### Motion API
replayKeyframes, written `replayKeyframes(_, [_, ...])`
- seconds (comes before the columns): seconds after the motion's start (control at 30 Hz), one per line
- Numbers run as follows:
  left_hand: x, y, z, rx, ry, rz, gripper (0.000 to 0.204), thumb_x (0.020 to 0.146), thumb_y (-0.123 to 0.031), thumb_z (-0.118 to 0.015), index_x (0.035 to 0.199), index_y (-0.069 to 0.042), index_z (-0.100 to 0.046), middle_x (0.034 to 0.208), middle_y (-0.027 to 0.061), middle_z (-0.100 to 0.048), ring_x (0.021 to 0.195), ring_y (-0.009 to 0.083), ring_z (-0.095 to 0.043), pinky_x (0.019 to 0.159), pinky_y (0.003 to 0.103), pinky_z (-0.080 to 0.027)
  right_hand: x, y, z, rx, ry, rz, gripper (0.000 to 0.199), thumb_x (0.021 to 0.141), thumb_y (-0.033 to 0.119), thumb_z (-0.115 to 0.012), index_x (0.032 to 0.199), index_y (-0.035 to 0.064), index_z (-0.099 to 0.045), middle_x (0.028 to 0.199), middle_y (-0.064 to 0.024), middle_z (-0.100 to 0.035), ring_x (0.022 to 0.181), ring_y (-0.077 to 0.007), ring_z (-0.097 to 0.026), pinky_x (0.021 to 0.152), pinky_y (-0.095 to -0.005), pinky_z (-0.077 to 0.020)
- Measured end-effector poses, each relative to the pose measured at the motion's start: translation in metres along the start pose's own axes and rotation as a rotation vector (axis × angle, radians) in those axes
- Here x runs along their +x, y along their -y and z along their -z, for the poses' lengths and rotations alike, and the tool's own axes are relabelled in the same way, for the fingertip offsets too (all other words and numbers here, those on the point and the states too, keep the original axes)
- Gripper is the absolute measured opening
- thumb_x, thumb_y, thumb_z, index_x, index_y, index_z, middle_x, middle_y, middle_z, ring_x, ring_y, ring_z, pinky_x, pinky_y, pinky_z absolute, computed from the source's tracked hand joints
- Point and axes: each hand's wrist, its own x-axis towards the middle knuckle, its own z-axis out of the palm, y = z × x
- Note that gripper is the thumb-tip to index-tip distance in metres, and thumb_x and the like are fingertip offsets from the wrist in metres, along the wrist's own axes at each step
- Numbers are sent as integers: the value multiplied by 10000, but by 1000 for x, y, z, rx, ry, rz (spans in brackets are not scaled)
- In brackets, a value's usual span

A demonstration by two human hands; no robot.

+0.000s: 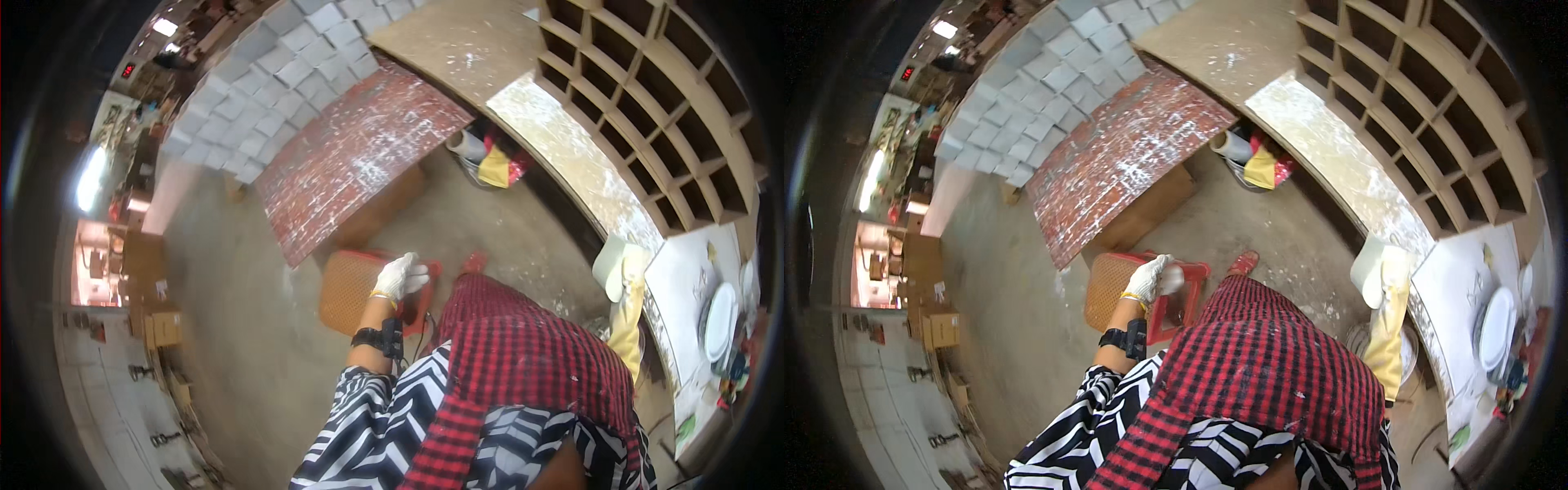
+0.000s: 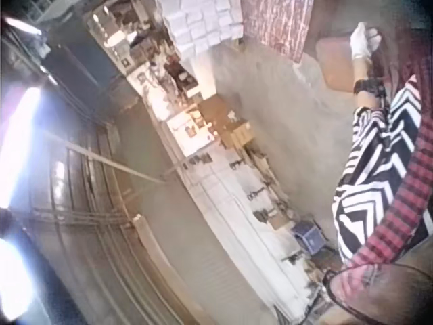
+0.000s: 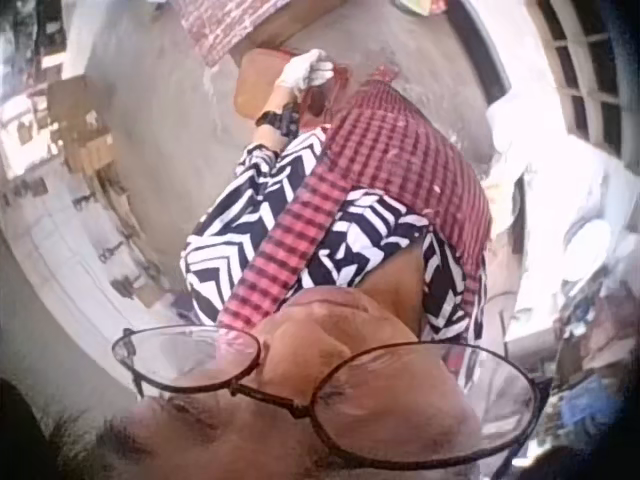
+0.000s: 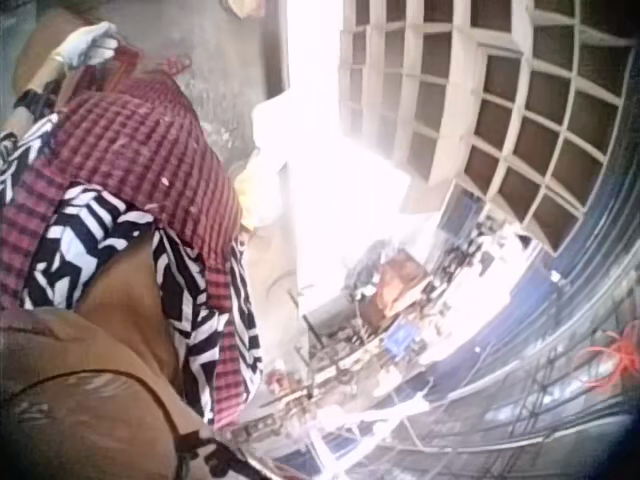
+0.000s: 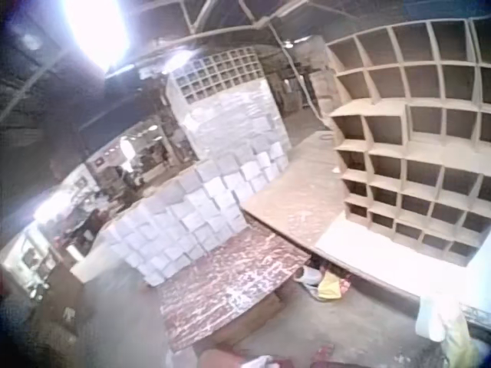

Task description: Applying a white adhesive or sealant to the edges and surfaces of a grey storage box using a sponge, then stacking the box.

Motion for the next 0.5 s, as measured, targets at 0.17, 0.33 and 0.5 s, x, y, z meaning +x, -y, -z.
replayKeyframes(0.17, [-4, -1, 13, -61, -34, -84, 412, 952, -401, -503, 1226, -96, -543, 995, 104, -675, 782, 242, -677, 662, 356, -536, 13, -6, -13, 16, 89, -17, 534, 915, 199, -572, 1378, 2, -393, 1199, -82, -545, 1051, -153, -536, 922, -279, -432])
replayKeyframes(0.33, [-10, 3, 19, -75, -53, -124, 384, 970, -403, -472, 1233, -129, -530, 990, 72, -671, 782, 226, -674, 677, 361, -527, 25, -8, -26, 12, 154, -31, 535, 913, 197, -576, 1376, 0, -394, 1194, -79, -546, 1045, -150, -537, 918, -277, -433])
replayKeyframes(0.5, [-21, 16, 33, -133, -90, -145, 348, 974, -386, -461, 1176, -121, -562, 960, 74, -679, 762, 218, -677, 650, 348, -529, 29, -8, -39, 9, 212, -37, 537, 910, 195, -579, 1375, -2, -396, 1189, -75, -548, 1038, -148, -539, 913, -274, -433])
